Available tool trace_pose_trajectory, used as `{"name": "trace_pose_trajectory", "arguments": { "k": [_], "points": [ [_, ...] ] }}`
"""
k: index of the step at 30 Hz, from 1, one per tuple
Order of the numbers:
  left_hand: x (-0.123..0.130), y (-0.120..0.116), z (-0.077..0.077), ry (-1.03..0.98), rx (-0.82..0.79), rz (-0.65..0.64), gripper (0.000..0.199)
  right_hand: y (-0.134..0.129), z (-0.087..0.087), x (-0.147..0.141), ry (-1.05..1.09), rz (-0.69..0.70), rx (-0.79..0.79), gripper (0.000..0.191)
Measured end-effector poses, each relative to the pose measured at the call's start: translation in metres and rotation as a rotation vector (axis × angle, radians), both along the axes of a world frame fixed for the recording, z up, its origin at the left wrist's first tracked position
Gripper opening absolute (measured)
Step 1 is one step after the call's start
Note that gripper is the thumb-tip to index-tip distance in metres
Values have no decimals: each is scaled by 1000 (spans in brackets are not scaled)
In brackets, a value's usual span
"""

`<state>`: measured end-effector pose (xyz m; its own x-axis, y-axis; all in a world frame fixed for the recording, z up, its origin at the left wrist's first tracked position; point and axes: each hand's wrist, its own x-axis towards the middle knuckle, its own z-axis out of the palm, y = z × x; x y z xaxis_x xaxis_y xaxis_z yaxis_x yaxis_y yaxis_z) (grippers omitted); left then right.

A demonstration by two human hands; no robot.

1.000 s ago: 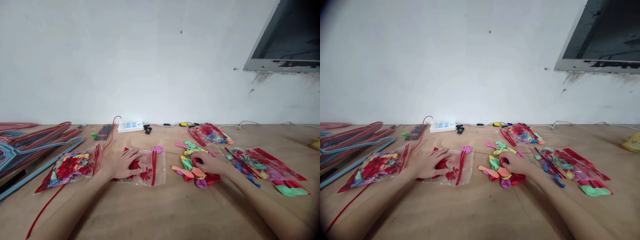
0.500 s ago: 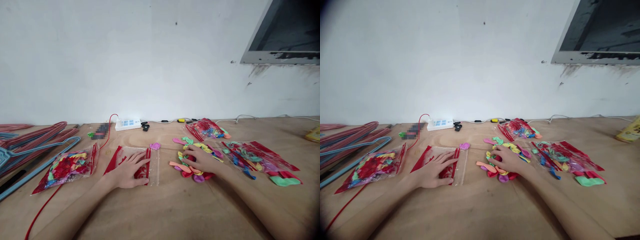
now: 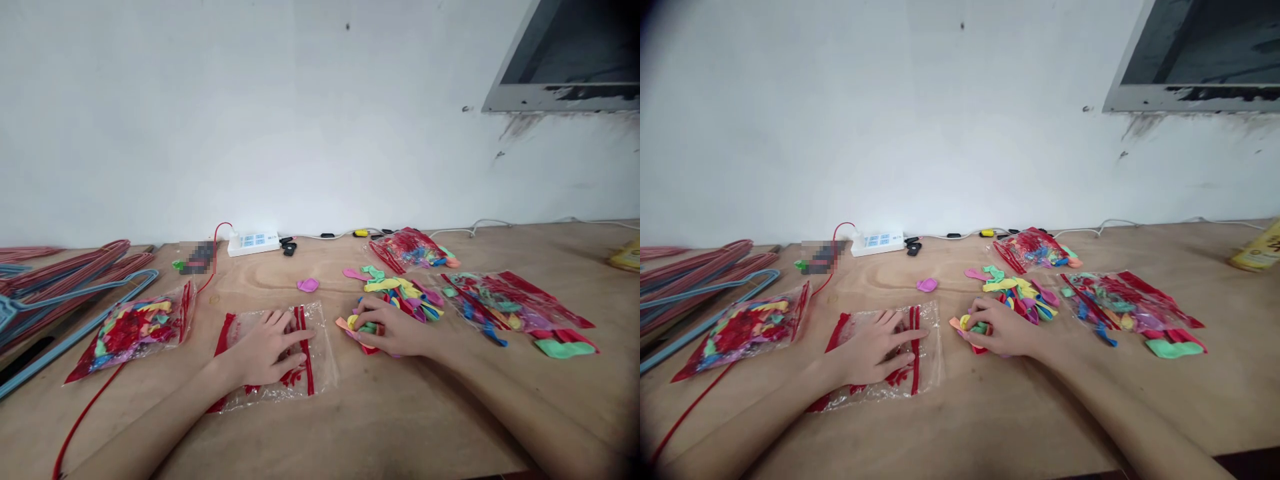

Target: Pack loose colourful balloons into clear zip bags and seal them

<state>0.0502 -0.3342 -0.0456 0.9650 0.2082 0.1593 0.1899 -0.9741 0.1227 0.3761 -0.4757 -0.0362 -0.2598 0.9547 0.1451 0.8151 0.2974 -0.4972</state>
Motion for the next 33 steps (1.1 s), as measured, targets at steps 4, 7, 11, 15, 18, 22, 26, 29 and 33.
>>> {"name": "trace_pose_trajectory", "arguments": {
  "k": [4,7,11,15,18,22,26,29,33],
  "points": [
    [3,-5,0,-44,-33,-43,47,-3,-2,-9,18,47,-18,26],
    [5,-8,1,-76,-103,-73,41,-4,-3,-15,21,93,-6,21],
    [6,-12,1,-102,-173,-98,30,-7,-5,-26,-28,125,43,18],
    [7,-14,3,-110,-209,-114,22,-9,-8,-38,-151,155,142,28],
    [9,-14,4,-104,-232,-132,18,-8,-10,-42,-236,200,176,24],
    [10,-14,6,-137,-258,-166,20,-5,-13,-40,-232,197,174,20],
    [6,-12,11,-282,-284,-138,17,-3,-14,-37,-194,187,159,19],
    [1,-10,17,-488,-302,-85,13,-2,-15,-36,-170,192,151,16],
    [-5,-10,28,-720,-289,-9,10,-2,-15,-33,-153,194,136,18]
  ]
}}
